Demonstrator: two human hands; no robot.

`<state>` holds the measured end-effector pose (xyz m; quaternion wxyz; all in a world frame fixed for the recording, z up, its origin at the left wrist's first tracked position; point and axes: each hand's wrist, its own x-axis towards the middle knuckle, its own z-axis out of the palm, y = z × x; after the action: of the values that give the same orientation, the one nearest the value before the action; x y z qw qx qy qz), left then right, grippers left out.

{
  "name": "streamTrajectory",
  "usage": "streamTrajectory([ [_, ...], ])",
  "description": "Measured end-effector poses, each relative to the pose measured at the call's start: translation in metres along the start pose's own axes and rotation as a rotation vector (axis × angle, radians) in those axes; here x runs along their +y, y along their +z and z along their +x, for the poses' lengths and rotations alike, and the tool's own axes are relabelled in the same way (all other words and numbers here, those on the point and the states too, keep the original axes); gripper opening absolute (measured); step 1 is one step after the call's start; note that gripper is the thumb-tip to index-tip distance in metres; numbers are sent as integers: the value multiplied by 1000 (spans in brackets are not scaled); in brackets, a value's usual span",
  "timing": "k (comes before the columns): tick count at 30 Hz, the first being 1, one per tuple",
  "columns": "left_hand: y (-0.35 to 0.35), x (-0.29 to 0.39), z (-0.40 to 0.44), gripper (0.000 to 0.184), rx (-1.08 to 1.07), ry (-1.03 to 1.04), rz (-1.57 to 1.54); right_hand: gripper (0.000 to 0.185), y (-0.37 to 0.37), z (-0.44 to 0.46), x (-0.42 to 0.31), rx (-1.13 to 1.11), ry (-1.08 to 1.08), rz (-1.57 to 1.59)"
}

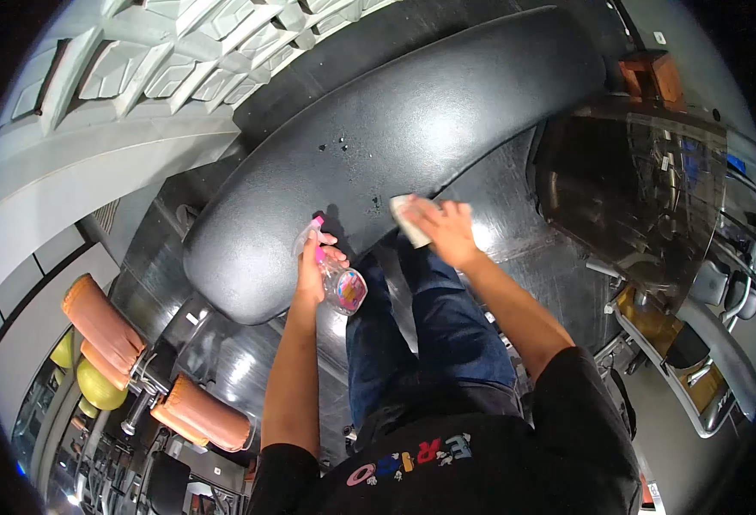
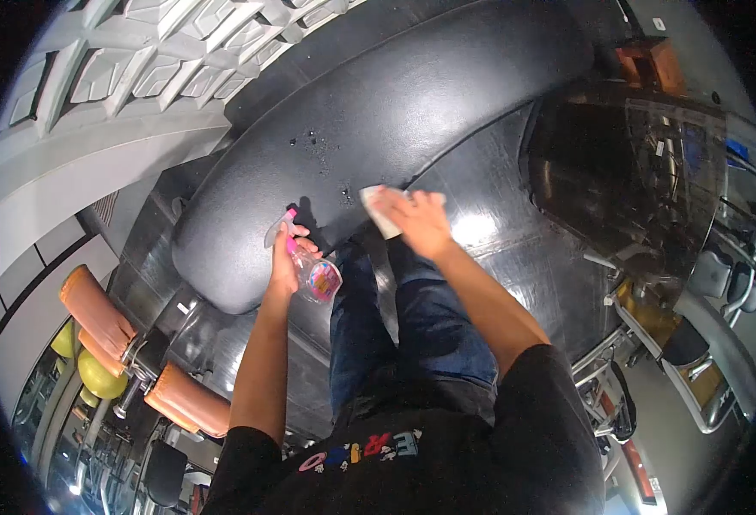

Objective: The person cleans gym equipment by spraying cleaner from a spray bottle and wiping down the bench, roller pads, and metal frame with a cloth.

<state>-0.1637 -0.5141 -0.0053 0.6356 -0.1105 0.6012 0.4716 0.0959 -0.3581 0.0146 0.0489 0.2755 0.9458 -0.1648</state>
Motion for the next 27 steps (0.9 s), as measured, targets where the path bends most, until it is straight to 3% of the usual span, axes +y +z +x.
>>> streamTrajectory([
  [5,0,3,1,50,-1,-3,35,71,-26,26,40,178,502,-74],
  [8,1,2,1,51,4,-16,32,69,-13,51,12,52,484,-114],
  [9,0,3,1,51,10,-26,36,68,-5,48,-4,-63,416,-150],
  [10,0,4,1,51,8,-26,39,70,-2,37,-15,-12,247,-59],
  [13,1,3,2,50,11,-31,47,71,-8,2,-22,-55,95,22],
  [16,3,6,-3,51,8,-10,39,71,-14,-18,7,-113,149,-156],
  [18,1,5,-2,52,-12,8,90,70,-30,-3,32,75,440,-219],
  [21,0,3,0,52,-4,-5,74,71,-41,41,22,119,514,-101],
  [27,3,5,-1,53,5,8,74,67,-11,51,-64,-9,117,125],
])
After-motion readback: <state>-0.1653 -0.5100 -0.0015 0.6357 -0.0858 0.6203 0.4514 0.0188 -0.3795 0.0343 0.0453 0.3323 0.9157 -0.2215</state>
